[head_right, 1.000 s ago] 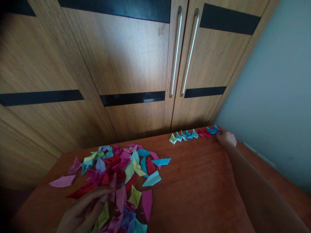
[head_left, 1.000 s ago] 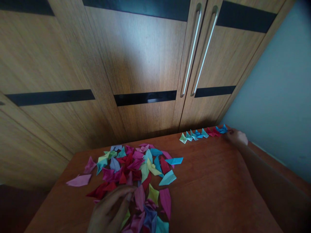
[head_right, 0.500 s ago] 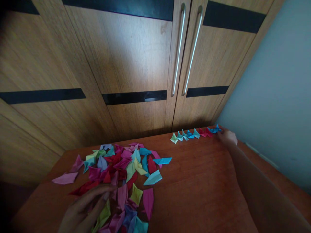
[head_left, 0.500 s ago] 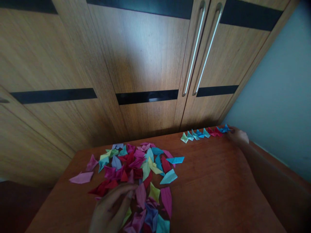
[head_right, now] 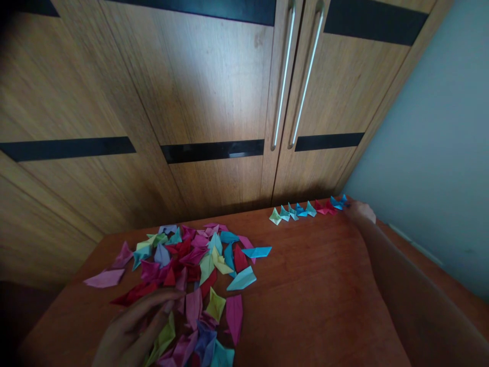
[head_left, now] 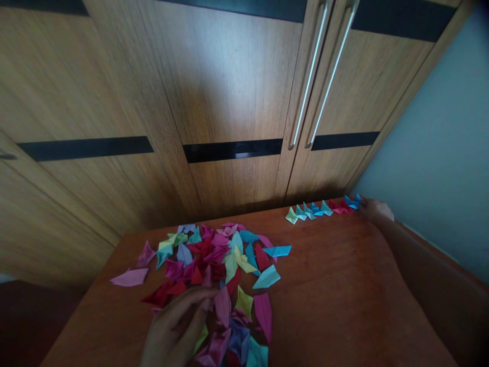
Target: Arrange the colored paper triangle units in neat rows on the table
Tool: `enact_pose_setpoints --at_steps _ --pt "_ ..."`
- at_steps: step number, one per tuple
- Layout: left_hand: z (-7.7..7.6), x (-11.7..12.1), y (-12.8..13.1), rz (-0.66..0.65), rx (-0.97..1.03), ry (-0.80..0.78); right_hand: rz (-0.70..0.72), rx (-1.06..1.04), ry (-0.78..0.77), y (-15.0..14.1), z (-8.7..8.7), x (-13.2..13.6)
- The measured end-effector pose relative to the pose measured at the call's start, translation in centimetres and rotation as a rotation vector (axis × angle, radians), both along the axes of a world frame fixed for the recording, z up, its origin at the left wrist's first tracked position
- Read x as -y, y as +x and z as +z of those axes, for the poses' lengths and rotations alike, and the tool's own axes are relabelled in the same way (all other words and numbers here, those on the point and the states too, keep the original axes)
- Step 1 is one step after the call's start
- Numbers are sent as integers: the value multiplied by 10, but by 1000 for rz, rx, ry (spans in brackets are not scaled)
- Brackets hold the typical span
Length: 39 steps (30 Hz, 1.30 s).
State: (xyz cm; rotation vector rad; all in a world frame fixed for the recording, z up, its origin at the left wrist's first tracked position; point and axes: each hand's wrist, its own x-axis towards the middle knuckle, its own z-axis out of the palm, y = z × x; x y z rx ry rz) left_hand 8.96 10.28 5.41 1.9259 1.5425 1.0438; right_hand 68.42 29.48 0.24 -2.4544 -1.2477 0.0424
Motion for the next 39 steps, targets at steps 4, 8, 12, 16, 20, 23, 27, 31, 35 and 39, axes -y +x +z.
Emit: enact_pose_setpoints --at_steps 4,8,12,16,20,23,27,31,35,39 --pt "-1 1 -1 6 -13 7 -44 -12 -149 -1 1 3" --pt "-2 2 -2 9 -21 0 -58 3 -197 -4 2 7" --pt "-2 3 -2 19 -14 -11 -58 12 -198 -6 1 12" --pt "-2 2 -2 11 12 -46 -54 32 -158 -9 1 17" --pt "0 2 0 18 19 -63 -82 84 -58 -16 -3 24" --pt "1 3 1 14 21 -66 -47 100 2 -25 -12 27" --pt "3 4 1 13 19 -69 11 98 18 -32 -26 28" --pt "3 4 2 15 35 -64 28 111 -10 -31 -33 25" --pt "2 3 2 22 38 -56 14 119 -18 -28 -33 22" --pt "4 2 2 23 32 -58 4 114 -13 -28 -32 20"
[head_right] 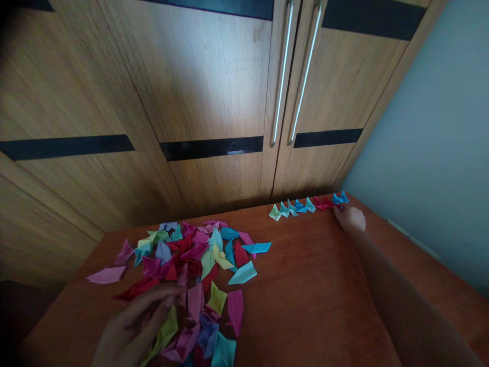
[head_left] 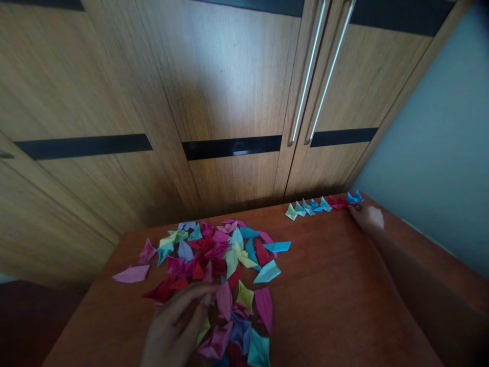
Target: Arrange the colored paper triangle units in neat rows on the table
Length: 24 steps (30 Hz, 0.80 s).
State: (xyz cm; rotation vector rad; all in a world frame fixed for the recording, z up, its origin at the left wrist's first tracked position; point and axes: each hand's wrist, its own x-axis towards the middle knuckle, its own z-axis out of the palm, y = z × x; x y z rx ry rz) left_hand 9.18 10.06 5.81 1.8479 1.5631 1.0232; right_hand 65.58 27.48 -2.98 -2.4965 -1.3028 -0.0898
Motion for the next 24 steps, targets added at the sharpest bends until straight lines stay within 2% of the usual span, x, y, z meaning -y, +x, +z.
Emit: enact_pose_setpoints --at_steps 9,12,15,17,19,21,24 --pt "1 -1 2 -7 2 2 -9 -30 19 -5 4 -2" --pt "-1 -3 -4 -19 -36 -12 -25 -34 74 -11 17 3" --pt "0 -2 -13 -53 -194 1 5 -44 197 -31 39 16" --pt "3 3 -16 -90 -340 22 115 -92 308 -56 51 31" --pt "6 11 -16 -137 -455 41 274 -176 292 -91 58 48" --pt "7 19 -11 -185 -523 42 494 -303 180 -132 57 67" --pt "3 26 0 -259 -550 -10 797 -501 -89 -190 47 91"
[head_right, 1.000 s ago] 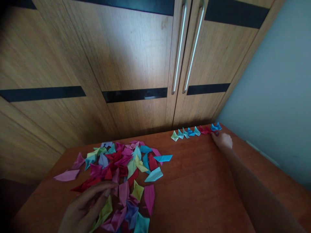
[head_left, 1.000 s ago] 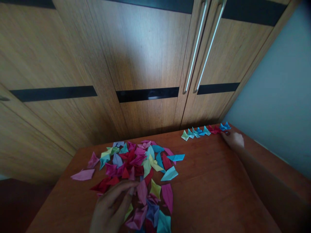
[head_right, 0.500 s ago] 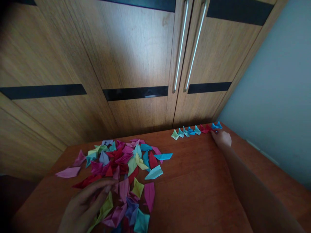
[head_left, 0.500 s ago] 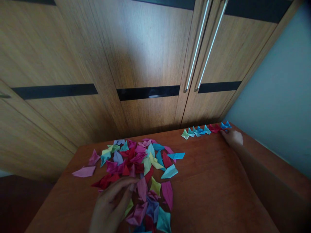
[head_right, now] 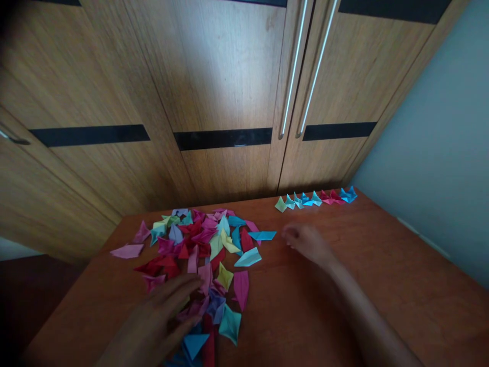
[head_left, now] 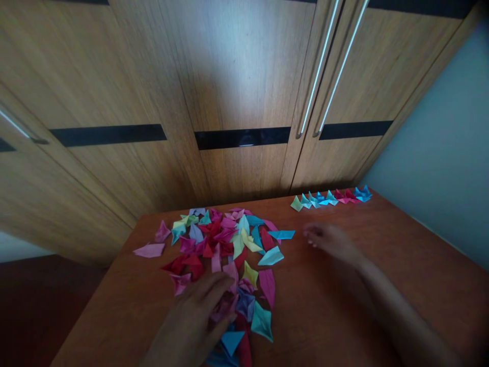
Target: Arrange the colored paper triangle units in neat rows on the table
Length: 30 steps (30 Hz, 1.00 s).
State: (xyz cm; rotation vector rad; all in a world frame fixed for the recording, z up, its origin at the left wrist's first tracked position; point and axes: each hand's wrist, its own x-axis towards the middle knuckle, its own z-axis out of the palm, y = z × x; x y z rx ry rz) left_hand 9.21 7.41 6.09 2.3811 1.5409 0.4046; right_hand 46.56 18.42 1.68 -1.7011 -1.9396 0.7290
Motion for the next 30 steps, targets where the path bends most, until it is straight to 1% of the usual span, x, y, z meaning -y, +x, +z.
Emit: enact_pose_setpoints --at_steps 1,2,4,7,9,11,14,17,20,23,25,27,30 --pt "-3 0 4 -11 7 -24 67 14 -28 -17 -3 6" --pt "-7 0 7 -13 23 -37 93 50 -13 -32 -6 11" --pt "-17 -3 13 5 64 -26 98 121 27 -55 -7 18" --pt "-29 -7 23 33 108 33 105 154 31 -78 -5 24" --pt "-32 -7 29 11 140 35 134 151 27 -87 -3 27" --pt "-30 -8 33 -24 185 21 178 123 46 -92 -4 29" --pt "-21 -15 31 -37 226 38 246 25 93 -96 -7 29" --pt "-12 -35 25 18 208 86 285 -61 109 -98 -10 26" --pt "-5 -61 27 -3 121 151 267 -104 90 -101 -14 23" --pt "-5 -83 41 -27 -28 148 190 -114 85 -103 -19 24" --pt "-9 -92 52 -22 -92 124 153 -128 102 -104 -21 27" --pt "-12 -96 58 -19 -105 110 154 -164 118 -103 -23 30" --pt "-12 -97 58 -30 -86 110 168 -232 119 -101 -24 32"
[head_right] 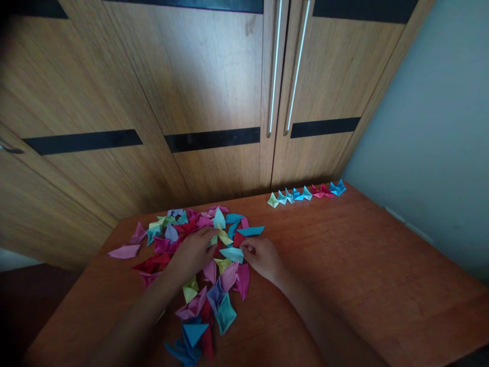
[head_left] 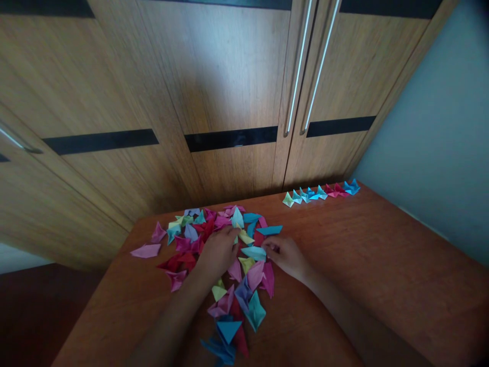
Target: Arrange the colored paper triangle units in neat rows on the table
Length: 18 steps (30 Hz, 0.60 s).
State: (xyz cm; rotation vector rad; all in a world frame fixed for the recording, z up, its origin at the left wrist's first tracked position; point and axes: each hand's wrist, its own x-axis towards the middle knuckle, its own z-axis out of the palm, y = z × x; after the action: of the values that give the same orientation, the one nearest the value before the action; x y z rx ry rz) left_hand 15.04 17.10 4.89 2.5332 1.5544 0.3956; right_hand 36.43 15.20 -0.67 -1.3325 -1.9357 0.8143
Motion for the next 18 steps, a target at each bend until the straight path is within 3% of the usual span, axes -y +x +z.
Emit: enact_pose_setpoints --at_steps 3,6,10,12,15,18 --pt "7 4 -8 10 122 30 -7 -31 -14 1 -2 -2" --pt "15 12 -13 81 471 12 -31 -54 7 0 -2 -3" --pt "22 22 -8 187 1026 -349 -43 -131 62 -6 8 1" --pt "23 26 -2 239 1206 -524 -42 -203 76 -10 18 7" --pt "20 28 7 290 1289 -626 -20 -269 117 -15 32 17" --pt "15 27 13 307 1248 -643 13 -227 211 -16 39 24"
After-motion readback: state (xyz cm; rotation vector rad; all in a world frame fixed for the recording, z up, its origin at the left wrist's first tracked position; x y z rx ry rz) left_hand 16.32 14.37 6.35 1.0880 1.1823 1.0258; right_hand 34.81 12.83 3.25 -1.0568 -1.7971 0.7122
